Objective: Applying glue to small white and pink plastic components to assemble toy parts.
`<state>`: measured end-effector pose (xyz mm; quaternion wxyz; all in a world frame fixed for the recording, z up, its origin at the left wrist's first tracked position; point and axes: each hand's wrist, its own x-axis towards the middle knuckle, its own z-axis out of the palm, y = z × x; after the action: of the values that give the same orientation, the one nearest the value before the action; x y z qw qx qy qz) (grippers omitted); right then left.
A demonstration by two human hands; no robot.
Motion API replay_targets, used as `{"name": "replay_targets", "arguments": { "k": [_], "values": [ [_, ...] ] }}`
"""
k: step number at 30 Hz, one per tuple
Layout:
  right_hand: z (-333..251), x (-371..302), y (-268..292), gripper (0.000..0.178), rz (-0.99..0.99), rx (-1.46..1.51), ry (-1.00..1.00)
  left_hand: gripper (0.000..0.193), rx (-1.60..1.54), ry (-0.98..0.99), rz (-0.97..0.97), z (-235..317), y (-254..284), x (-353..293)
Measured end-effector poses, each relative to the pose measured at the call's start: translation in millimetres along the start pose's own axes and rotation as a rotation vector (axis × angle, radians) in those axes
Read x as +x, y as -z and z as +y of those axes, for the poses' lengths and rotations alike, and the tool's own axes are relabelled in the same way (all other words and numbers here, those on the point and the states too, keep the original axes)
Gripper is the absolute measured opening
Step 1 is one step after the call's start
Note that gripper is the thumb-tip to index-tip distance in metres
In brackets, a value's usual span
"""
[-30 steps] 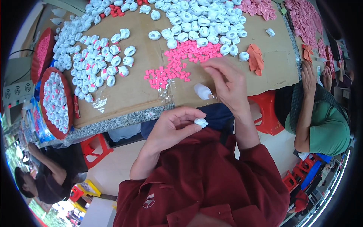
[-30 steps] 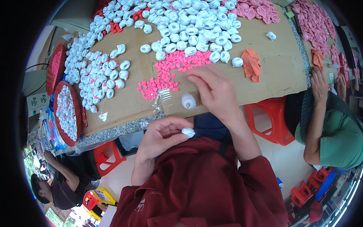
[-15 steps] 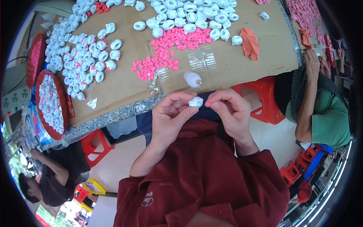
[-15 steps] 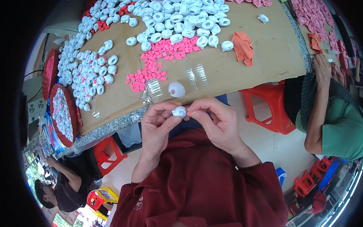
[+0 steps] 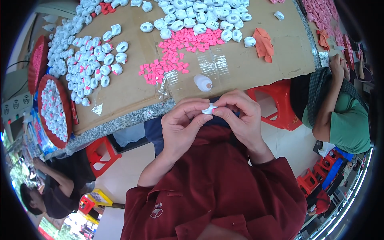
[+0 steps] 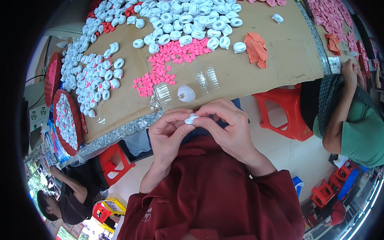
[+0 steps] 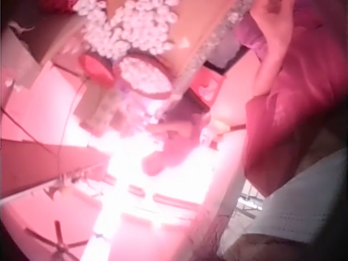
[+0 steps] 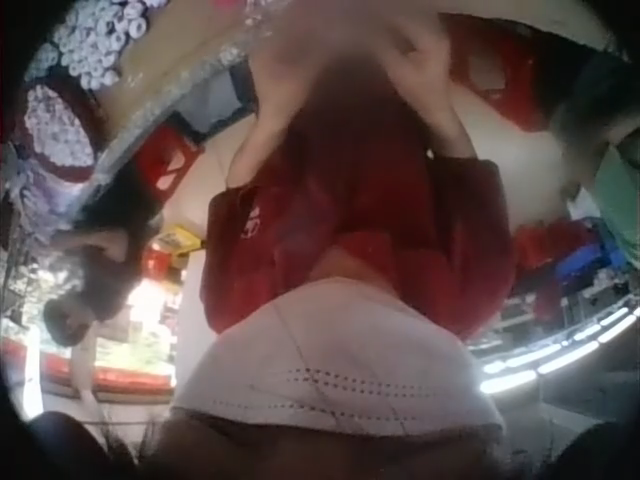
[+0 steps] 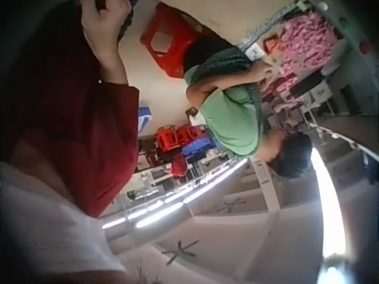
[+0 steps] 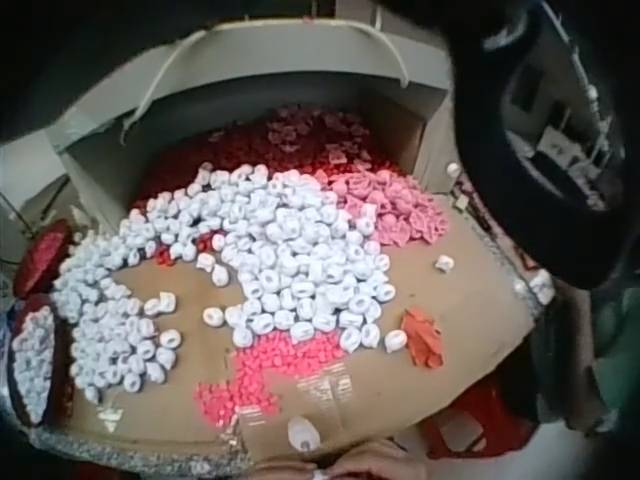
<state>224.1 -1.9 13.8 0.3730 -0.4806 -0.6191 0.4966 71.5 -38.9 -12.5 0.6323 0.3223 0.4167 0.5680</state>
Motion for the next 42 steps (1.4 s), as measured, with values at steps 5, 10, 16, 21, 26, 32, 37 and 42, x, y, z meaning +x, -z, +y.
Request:
{"name": "replay_targets", "arguments": {
  "k": [5, 10, 16, 21, 26, 32, 37, 42],
  "values": [
    [10.6, -0.4, -5.2, 0.009, 0.029, -0.005, 0.089, 0.018, 0.294, -0.179, 0.048, 0.8, -1.7, -1.7],
    [7.0, 1.6, -14.3, 0.013, -0.016, 0.054, 0.040, 0.018, 0.481, -0.190, 0.049, 15.1, 13.7, -5.2],
    [16.1, 16.5, -13.1, 0.028, 0.172, -0.053, 0.078, 0.019, 0.752, -0.337, 0.518, 49.4, 60.3, 25.3],
    [0.2, 33.4, -21.8, 0.035, 0.166, -0.243, 0.123, 0.023, 1.443, -0.696, 0.411, 76.7, 60.7, 86.5],
    [8.4, 37.8, -16.5, 0.034, 0.111, -0.324, 0.335, 0.024, 1.568, -0.689, 0.160, 79.9, 64.6, 134.8],
    [14.2, 18.3, -6.6, 0.034, 0.043, 0.121, 0.169, 0.022, 0.764, -0.236, 0.218, 74.6, 37.6, 80.7],
    [7.6, 13.0, -1.9, 0.039, 0.043, 0.166, 0.140, 0.026, 0.107, -0.099, 0.119, 41.9, 45.7, 33.0],
    [-0.1, 12.7, 0.9, 0.038, 0.046, 0.159, 0.100, 0.036, 0.048, -0.103, 0.129, 30.8, 47.3, 22.8]
  ]
}}
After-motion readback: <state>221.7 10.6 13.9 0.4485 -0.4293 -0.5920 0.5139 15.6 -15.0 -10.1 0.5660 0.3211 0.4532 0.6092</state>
